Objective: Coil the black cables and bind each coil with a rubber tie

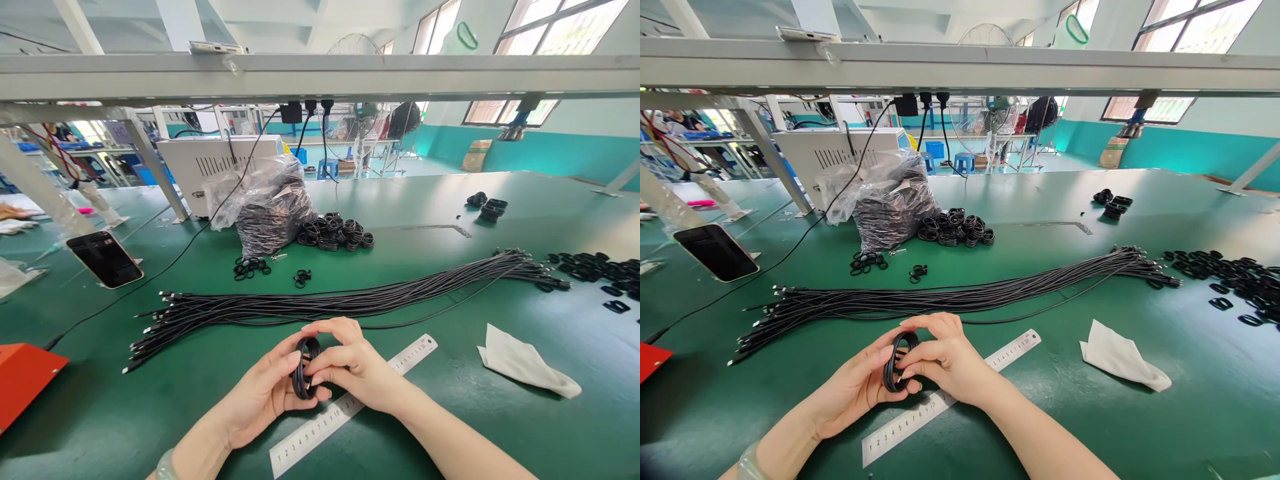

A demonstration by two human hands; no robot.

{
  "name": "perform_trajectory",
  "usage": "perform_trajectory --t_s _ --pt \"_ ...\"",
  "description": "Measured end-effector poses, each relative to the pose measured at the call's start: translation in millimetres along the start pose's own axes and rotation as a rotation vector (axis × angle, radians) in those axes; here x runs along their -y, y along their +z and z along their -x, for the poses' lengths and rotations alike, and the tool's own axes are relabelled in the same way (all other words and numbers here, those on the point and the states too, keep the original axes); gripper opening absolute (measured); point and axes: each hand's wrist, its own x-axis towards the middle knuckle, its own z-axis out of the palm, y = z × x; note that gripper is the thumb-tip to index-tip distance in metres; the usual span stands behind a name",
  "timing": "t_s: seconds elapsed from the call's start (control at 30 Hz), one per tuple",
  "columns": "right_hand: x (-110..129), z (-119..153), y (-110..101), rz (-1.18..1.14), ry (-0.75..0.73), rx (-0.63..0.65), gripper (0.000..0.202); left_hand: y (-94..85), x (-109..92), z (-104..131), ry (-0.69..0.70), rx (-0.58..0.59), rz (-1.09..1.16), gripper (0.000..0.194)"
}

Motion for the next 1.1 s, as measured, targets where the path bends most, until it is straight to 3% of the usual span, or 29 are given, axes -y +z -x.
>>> perform_trajectory --t_s 0.17,0.27,0.43,0.57,0.83,1.1 --pt "1.3 -1.3 -2.6 -0.328 0.147 -0.065 0.006 2.9 -0.8 2.0 0.057 0.016 -0.039 0.043" --pt "-0.3 -4.0 -5.2 -0.417 0.277 -0.148 0.014 6.7 -1.5 1.7 0.133 -0.020 -0.098 0.054" --pt "5.7 -5.1 6.0 -0.662 0.514 -0.079 0.028 10.0 2.5 -2.5 0.208 -0.130 -0.252 0.065" --pt "10.9 -3.3 18.5 -0.755 0.625 -0.118 0.031 12.3 5.3 -3.4 0.225 -0.169 -0.338 0.062" --pt "8.6 -4.8 21.3 -0.640 0.632 -0.199 0.029 19.7 5.3 -3.4 0.218 -0.260 -0.328 0.067" --pt "8.2 -4.9 23.0 -0.685 0.646 -0.114 0.035 20.4 6.1 -0.7 0.190 -0.232 -0.329 0.064"
